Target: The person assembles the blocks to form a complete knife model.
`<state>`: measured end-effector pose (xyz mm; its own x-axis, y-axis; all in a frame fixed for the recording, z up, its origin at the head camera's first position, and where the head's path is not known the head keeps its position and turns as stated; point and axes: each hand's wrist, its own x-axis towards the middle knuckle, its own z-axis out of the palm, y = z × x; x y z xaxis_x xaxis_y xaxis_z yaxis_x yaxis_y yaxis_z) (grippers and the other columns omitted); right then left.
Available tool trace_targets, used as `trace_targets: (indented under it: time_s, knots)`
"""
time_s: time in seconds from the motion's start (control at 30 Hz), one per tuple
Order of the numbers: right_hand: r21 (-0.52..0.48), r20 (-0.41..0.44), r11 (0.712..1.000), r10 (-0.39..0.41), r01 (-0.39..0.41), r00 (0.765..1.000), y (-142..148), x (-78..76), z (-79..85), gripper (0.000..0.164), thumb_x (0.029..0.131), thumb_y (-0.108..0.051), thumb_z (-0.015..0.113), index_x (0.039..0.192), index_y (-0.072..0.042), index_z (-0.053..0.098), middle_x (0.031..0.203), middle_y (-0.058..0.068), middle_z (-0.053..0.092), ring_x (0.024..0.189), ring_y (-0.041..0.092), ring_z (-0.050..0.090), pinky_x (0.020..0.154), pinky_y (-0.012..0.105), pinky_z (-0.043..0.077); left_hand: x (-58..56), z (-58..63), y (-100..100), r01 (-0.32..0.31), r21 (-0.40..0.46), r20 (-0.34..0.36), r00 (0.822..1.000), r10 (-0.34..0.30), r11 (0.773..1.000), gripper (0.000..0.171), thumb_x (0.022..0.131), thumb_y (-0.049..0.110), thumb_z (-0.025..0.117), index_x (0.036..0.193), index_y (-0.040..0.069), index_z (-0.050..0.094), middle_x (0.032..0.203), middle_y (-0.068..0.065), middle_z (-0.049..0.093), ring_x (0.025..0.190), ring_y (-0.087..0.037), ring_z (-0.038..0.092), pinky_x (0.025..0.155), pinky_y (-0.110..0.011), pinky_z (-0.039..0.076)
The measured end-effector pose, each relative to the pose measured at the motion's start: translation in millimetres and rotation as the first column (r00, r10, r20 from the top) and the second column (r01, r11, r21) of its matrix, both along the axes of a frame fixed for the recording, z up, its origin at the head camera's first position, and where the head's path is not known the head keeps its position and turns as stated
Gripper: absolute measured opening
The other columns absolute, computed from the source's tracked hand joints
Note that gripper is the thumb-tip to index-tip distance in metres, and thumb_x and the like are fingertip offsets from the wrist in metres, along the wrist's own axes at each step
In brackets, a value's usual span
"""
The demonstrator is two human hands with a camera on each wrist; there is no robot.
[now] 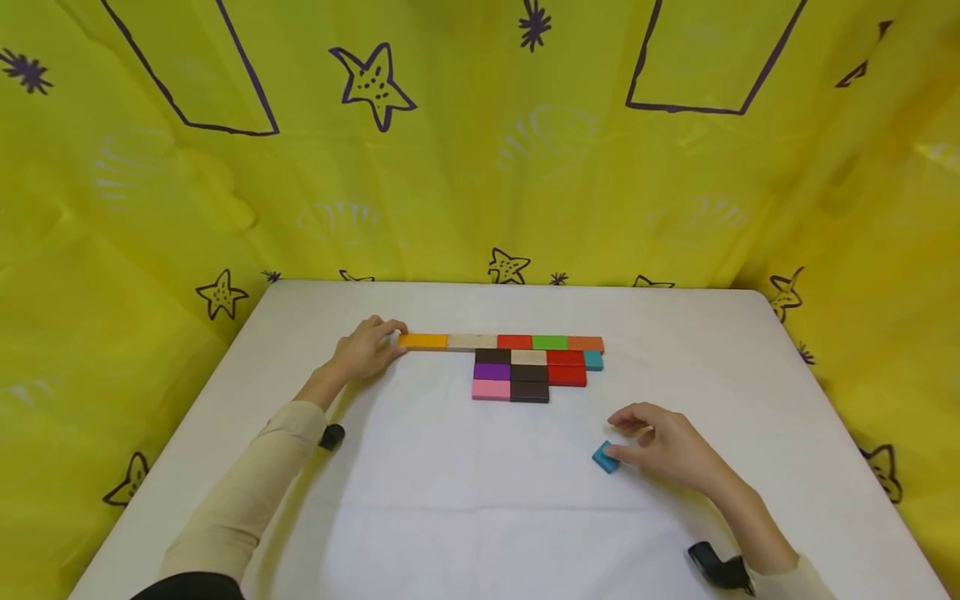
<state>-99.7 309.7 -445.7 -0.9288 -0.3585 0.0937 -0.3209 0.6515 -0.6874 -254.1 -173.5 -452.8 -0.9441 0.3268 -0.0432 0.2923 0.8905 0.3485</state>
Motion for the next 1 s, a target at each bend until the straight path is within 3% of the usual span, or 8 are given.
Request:
trace_targets:
  time_s: [0.2, 0.43, 0.73, 1.0]
  knots:
    - [-0.011, 0.065, 0.998, 0.058, -0.057, 0.996, -2.3, 6.8, -3.2, 0.047, 0.078, -0.03, 0.091, 0.114, -0.01, 0.07, 0.109, -0.004, 0.072, 0.094, 0.006, 0.063, 0.08, 0.023, 0.054, 1.4, -2.3, -2.4, -0.009, 0.002, 0.012, 1.0, 0.009, 1.0, 0.031, 0.103, 0.035, 0.063, 0.132, 0.025, 0.058, 0.112, -0.01, 0.053, 0.098, -0.026, 0.051, 0.076, -0.046, 0.046]
    - [-0.004, 0.044, 0.996, 0.095, -0.095, 0.995, -1.6, 8.1, -5.2, 0.045, 0.078, -0.026, 0.091, 0.114, -0.01, 0.069, 0.109, -0.004, 0.071, 0.091, 0.006, 0.062, 0.08, 0.023, 0.053, -1.6, -2.6, -1.5, 0.002, 0.009, -0.005, 1.0, -0.002, 1.0, 0.031, 0.103, 0.036, 0.062, 0.132, 0.027, 0.058, 0.11, -0.009, 0.052, 0.097, -0.026, 0.05, 0.075, -0.044, 0.046]
    - [0.006, -0.014, 0.997, 0.072, -0.072, 0.997, -1.6, 7.3, -5.1, 0.038, 0.079, -0.014, 0.09, 0.111, -0.011, 0.07, 0.106, -0.005, 0.07, 0.088, 0.008, 0.061, 0.078, 0.023, 0.054, -1.2, 0.0, -3.1, 0.003, 0.007, -0.027, 1.0, -0.003, 1.0, 0.03, 0.103, 0.035, 0.062, 0.132, 0.025, 0.059, 0.108, -0.009, 0.053, 0.095, -0.026, 0.05, 0.073, -0.044, 0.046]
    - [-0.007, -0.051, 0.995, 0.095, -0.095, 0.994, 1.2, 8.0, -6.2, 0.036, 0.08, -0.007, 0.087, 0.11, -0.011, 0.069, 0.105, -0.003, 0.07, 0.087, 0.008, 0.062, 0.079, 0.022, 0.054, -1.1, -1.1, -2.3, 0.003, 0.017, -0.003, 1.0, -0.003, 1.0, 0.031, 0.103, 0.035, 0.062, 0.133, 0.026, 0.058, 0.11, -0.01, 0.052, 0.098, -0.026, 0.05, 0.076, -0.044, 0.045]
